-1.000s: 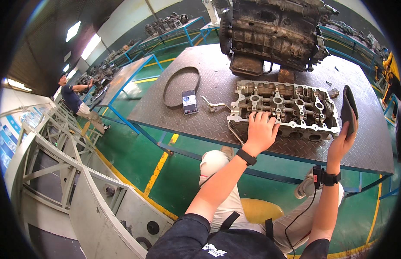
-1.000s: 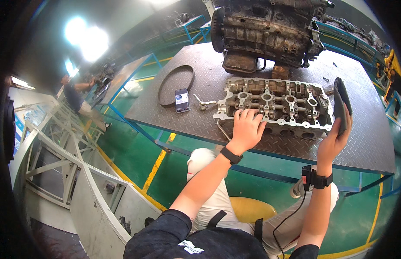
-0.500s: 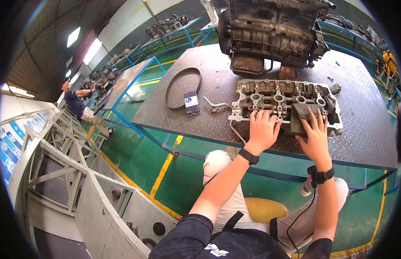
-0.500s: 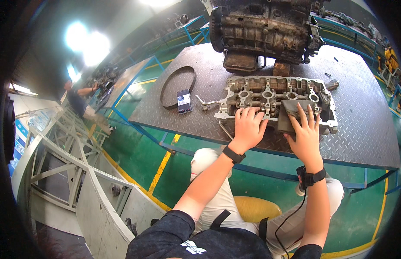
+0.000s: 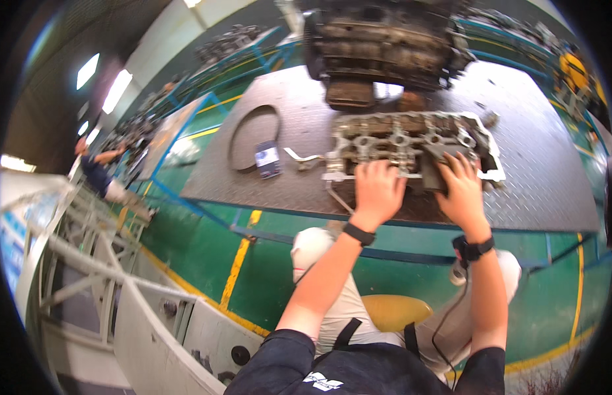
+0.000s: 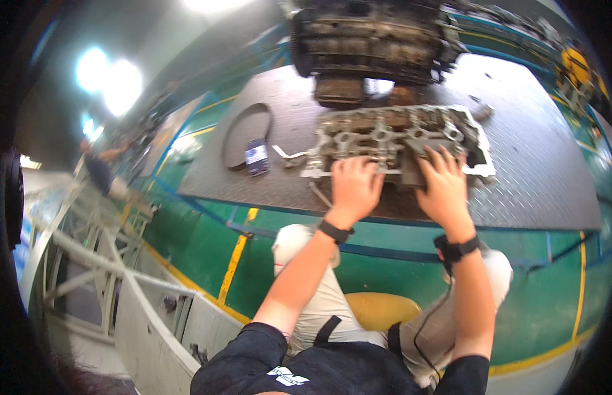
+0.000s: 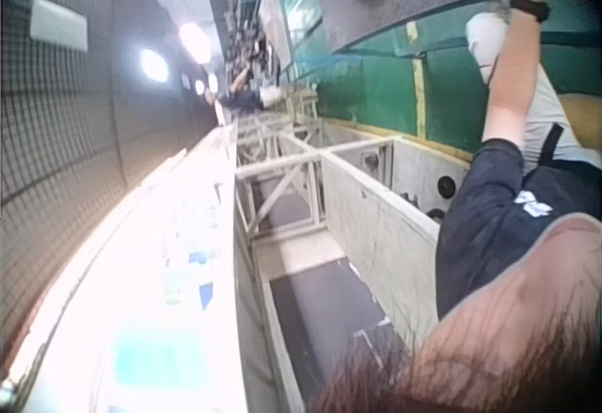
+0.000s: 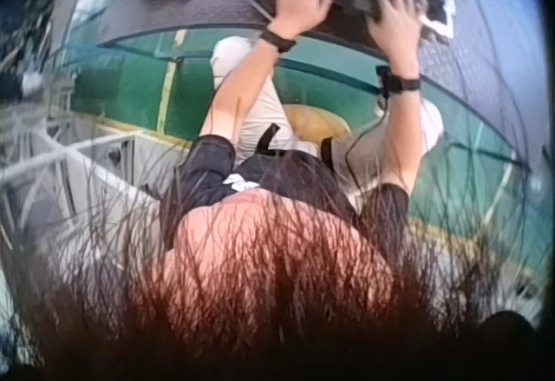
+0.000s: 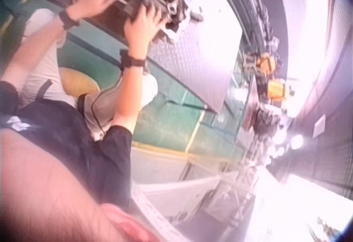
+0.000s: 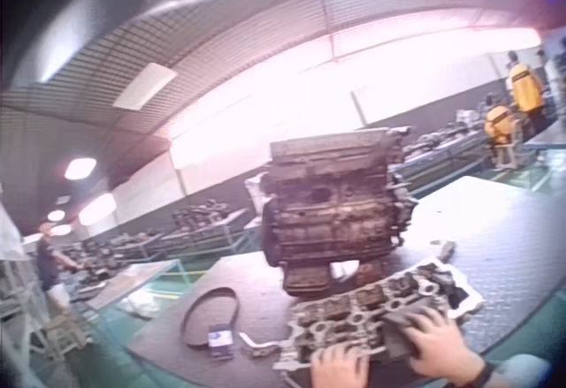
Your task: The person scrubs the surface of a disassembled engine block with a dark abrasive pad, moving it back and forth across the metal. The person occasionally pauses to reposition the pad or adjust their grip while continuing to clean the same area.
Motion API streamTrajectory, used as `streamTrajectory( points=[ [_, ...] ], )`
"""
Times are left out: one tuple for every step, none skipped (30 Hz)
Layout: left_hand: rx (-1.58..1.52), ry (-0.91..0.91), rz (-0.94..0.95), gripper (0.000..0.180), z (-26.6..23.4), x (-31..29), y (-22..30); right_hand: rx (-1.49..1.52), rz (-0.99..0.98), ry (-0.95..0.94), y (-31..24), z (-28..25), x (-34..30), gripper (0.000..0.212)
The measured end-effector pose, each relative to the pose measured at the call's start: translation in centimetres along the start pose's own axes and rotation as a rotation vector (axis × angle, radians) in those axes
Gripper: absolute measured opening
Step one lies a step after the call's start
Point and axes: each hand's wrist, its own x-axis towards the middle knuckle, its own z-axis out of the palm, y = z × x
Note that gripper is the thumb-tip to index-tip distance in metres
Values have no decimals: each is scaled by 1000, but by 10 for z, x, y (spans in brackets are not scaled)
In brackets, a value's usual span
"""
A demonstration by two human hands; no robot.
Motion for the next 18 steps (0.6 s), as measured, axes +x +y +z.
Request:
streamTrajectory(
  points=[
    [15, -20, 17, 26, 0, 1, -1, 74, 3, 16, 0, 1, -1, 66],
    [52, 14, 26, 26, 0, 1, -1, 173, 0, 52, 0, 2, 0, 65],
    [49, 36, 46, 25, 1, 2, -2, 66, -42, 103, -1, 0, 2, 61],
    [-16, 28, 24, 26, 1, 2, -2, 153, -42, 79, -3, -6, 5, 56],
    [-16, 18, 12, 27, 0, 1, -2, 203, -58, 80, -6, -14, 9, 51],
    [-5, 14, 13, 27, 0, 1, -2, 364, -46, 93, -8, -27, 14, 48],
    [12, 7, 5, 27, -1, 1, -2, 531, -36, 102, -10, -41, 21, 46],
    [21, 4, 5, 26, -1, 1, -2, 777, 17, 177, -15, -60, 28, 40],
    [9, 17, 16, 26, 0, 2, -2, 986, 179, 232, -22, -74, 34, 40],
    [4, 10, 11, 26, 1, 1, -2, 1233, 267, 227, -22, -96, 33, 44],
    [11, 7, 1, 27, 1, 1, -2, 1350, 222, 400, -27, -106, 39, 51],
    [15, 8, -6, 27, 1, 1, -2, 1468, 117, 522, -32, -117, 43, 53],
    [-12, 10, -14, 27, 1, 1, -1, 1626, -10, 579, -40, -125, 49, 55],
    [-15, 22, -10, 27, 2, 1, -2, 1631, -79, 540, -53, -128, 48, 59],
    [-23, 28, -11, 27, 3, 0, -1, 1599, -161, 406, -66, -131, 48, 55],
    [-22, 32, -9, 27, 4, 1, -2, 1702, -250, 327, -80, -133, 46, 51],
    [-21, 39, -5, 27, 3, -1, -2, 1812, -354, 204, -86, -139, 45, 40],
    [-49, 46, 0, 27, 4, -1, -2, 2007, -389, 233, -90, -145, 43, 30]
  ],
)
